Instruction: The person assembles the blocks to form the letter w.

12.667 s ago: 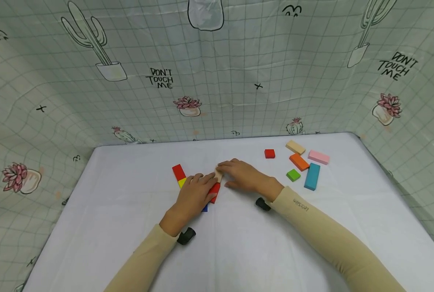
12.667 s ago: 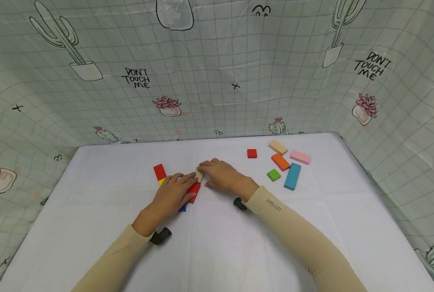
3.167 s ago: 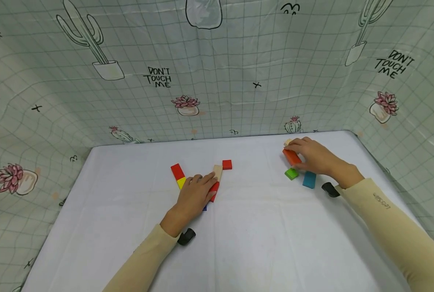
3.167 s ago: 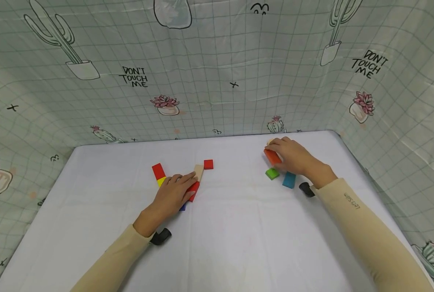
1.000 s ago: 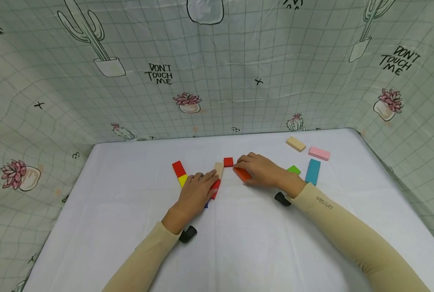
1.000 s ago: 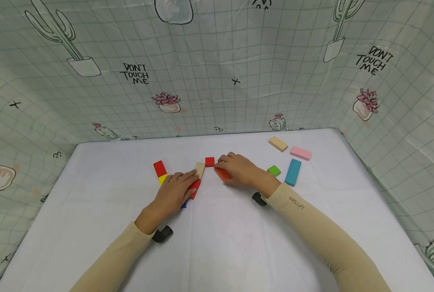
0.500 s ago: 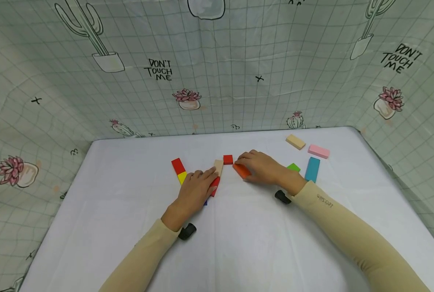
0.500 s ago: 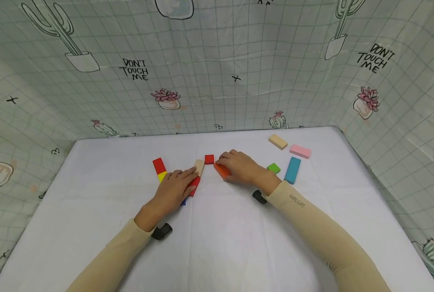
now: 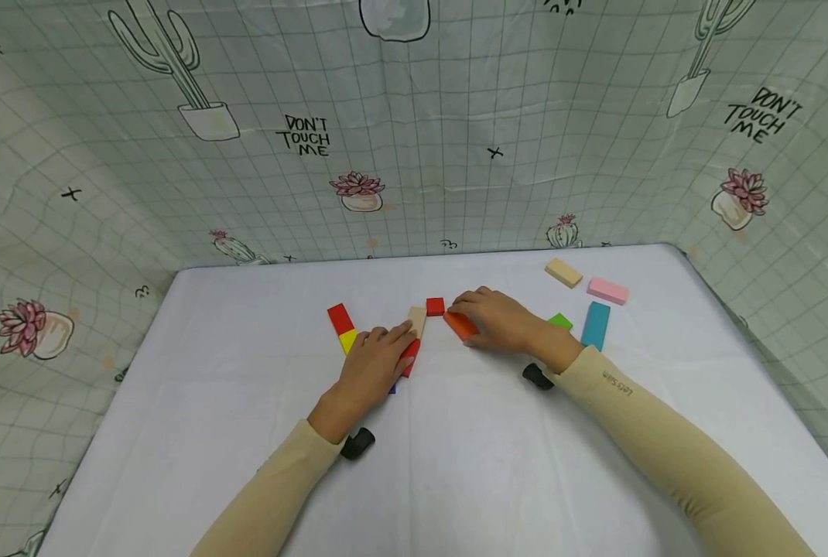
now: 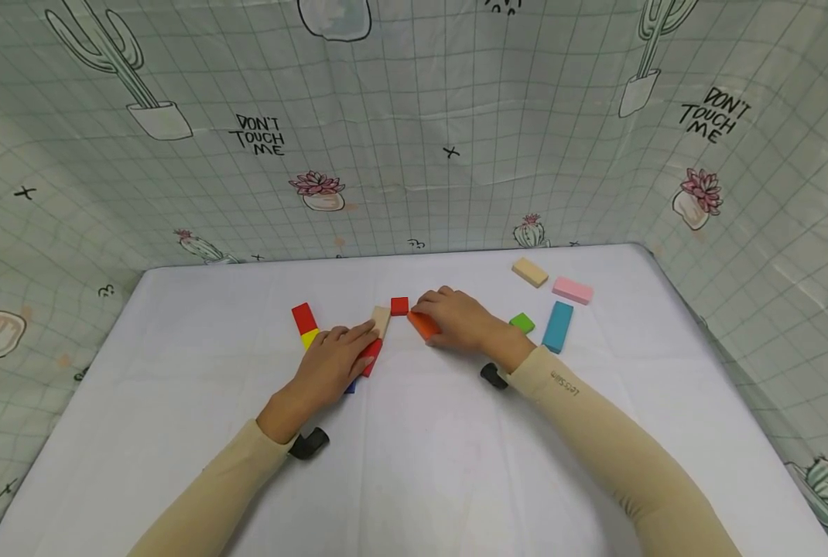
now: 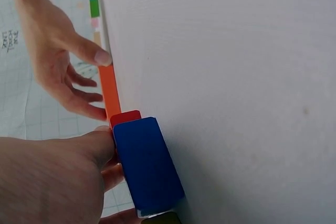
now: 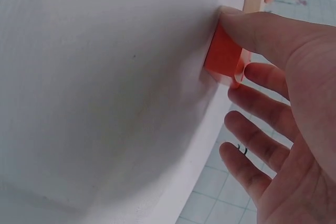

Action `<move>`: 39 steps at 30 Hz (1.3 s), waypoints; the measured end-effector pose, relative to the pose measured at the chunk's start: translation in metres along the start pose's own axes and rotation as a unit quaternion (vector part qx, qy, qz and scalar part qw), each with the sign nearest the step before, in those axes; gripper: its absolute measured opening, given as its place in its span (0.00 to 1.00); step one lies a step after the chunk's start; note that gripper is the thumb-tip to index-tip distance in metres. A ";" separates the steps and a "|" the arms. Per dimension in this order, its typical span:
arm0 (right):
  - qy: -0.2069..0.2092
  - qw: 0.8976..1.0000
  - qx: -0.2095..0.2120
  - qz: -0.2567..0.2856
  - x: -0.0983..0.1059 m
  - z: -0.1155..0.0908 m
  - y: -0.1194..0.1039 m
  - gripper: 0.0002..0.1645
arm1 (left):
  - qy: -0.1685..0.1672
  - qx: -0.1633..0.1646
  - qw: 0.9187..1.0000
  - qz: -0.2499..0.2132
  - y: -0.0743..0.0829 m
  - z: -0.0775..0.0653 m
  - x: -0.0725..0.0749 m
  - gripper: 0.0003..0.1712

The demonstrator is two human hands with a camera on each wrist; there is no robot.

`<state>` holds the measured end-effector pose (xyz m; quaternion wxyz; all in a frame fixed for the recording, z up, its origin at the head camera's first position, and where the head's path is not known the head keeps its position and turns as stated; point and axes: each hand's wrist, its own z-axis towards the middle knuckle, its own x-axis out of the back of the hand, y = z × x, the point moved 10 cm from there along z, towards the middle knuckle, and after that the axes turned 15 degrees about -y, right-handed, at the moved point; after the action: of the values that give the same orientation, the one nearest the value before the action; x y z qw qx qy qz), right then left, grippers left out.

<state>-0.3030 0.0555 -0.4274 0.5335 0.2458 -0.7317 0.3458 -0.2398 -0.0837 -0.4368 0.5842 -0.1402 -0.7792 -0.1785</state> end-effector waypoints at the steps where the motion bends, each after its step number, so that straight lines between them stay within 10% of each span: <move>1: 0.001 1.000 0.000 0.000 0.000 0.000 0.000 0.33 | 0.000 0.000 1.000 0.000 0.000 0.000 0.000 0.29; 14: 0.025 0.999 -0.029 0.009 0.004 -0.018 0.012 0.34 | 0.006 -0.007 1.000 -0.015 0.002 0.000 -0.001 0.29; 39: 0.073 0.982 -0.163 0.069 0.027 -0.141 0.117 0.32 | -0.002 0.004 1.000 -0.012 0.000 0.001 -0.004 0.29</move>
<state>-0.3105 0.2385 -0.4029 0.5931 0.0790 -0.7527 0.2747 -0.2395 -0.0838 -0.4406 0.5812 -0.1293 -0.7824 -0.1824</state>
